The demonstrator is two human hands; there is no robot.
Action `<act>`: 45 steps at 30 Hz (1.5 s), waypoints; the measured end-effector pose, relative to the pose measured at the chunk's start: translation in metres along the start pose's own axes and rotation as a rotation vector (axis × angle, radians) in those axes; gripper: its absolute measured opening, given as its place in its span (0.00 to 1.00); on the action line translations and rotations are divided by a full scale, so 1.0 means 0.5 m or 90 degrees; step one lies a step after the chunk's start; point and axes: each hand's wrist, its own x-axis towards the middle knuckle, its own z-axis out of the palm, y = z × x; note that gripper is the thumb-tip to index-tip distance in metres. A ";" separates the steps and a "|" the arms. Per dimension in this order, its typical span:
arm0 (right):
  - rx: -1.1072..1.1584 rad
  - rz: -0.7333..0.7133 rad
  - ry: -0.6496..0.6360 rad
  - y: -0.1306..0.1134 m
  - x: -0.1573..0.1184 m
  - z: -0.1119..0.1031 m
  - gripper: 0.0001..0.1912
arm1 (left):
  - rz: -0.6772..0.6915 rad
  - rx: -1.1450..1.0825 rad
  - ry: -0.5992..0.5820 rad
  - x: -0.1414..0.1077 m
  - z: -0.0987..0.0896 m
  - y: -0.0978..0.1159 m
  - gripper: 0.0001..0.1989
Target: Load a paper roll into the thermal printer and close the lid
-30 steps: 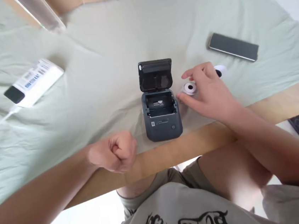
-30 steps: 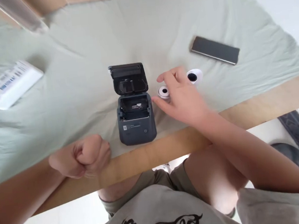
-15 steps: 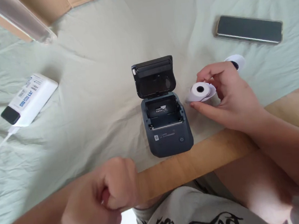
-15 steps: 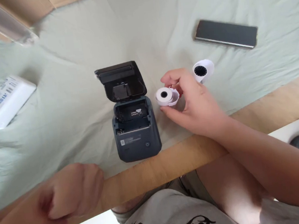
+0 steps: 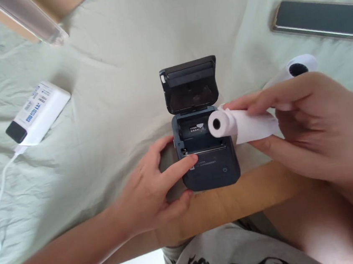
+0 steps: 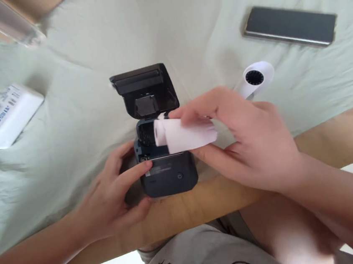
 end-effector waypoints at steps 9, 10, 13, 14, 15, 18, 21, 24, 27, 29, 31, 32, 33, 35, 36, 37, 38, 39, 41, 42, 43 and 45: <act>-0.098 -0.146 -0.046 -0.009 0.093 0.044 0.09 | 0.008 0.029 0.017 0.014 -0.006 0.010 0.30; -0.095 -0.149 -0.047 -0.003 0.093 0.049 0.09 | 0.009 0.029 0.008 0.016 -0.010 0.011 0.30; -0.080 -0.144 -0.045 0.010 0.083 0.053 0.08 | 0.002 0.031 -0.026 0.019 -0.023 0.012 0.31; -0.072 -0.139 -0.046 0.010 0.079 0.051 0.07 | 0.001 0.032 -0.032 0.019 -0.025 0.012 0.31; -0.058 -0.137 -0.051 0.008 0.075 0.047 0.07 | 0.000 0.030 -0.030 0.017 -0.025 0.013 0.31; -0.005 -0.151 -0.076 -0.006 0.068 0.029 0.09 | -0.014 0.010 0.007 0.009 -0.016 0.012 0.31; 0.030 -0.171 -0.123 -0.022 0.063 0.012 0.11 | -0.020 -0.031 0.049 0.002 -0.004 0.008 0.33; 0.023 -0.199 -0.155 -0.027 0.056 0.012 0.08 | -0.009 -0.054 0.035 0.000 -0.003 0.005 0.35; -0.003 -0.240 -0.154 -0.023 0.048 0.018 0.06 | -0.023 -0.045 0.006 0.001 -0.007 0.003 0.34; 0.009 -0.241 -0.159 -0.019 0.043 0.016 0.07 | -0.027 -0.045 -0.002 -0.001 -0.009 0.001 0.33; 0.009 -0.200 -0.141 -0.015 0.040 0.013 0.05 | -0.024 -0.046 0.002 -0.004 -0.008 -0.001 0.32; -0.004 -0.167 -0.107 -0.012 0.039 0.013 0.03 | -0.023 -0.045 0.005 -0.005 -0.007 -0.002 0.32; -0.016 -0.134 -0.054 -0.008 0.039 0.014 0.03 | -0.022 -0.043 0.005 -0.007 -0.006 -0.002 0.32; -0.007 -0.070 0.044 0.004 0.041 0.023 0.09 | -0.023 -0.039 0.003 -0.009 -0.004 -0.004 0.32; 0.022 -0.052 0.072 0.013 0.042 0.030 0.11 | -0.023 -0.038 0.003 -0.010 -0.004 -0.005 0.32; 0.063 -0.037 0.074 0.022 0.043 0.038 0.14 | -0.023 -0.038 0.003 -0.011 -0.003 -0.005 0.32; 0.103 -0.020 0.055 0.031 0.045 0.045 0.15 | -0.023 -0.039 0.003 -0.011 -0.003 -0.006 0.33; 0.135 -0.010 0.029 0.039 0.046 0.052 0.15 | -0.022 -0.040 0.005 -0.011 -0.003 -0.006 0.33; 0.176 -0.004 0.011 0.051 0.048 0.061 0.15 | -0.018 -0.043 0.007 -0.012 -0.004 -0.007 0.33; 0.196 -0.011 0.027 0.055 0.048 0.064 0.14 | -0.020 -0.045 0.003 -0.013 -0.005 -0.007 0.34; 0.220 -0.025 0.056 0.057 0.047 0.065 0.12 | -0.025 -0.050 -0.004 -0.013 -0.006 -0.007 0.34; 0.266 -0.045 0.120 0.055 0.044 0.064 0.10 | -0.045 -0.060 -0.031 -0.015 -0.011 -0.005 0.34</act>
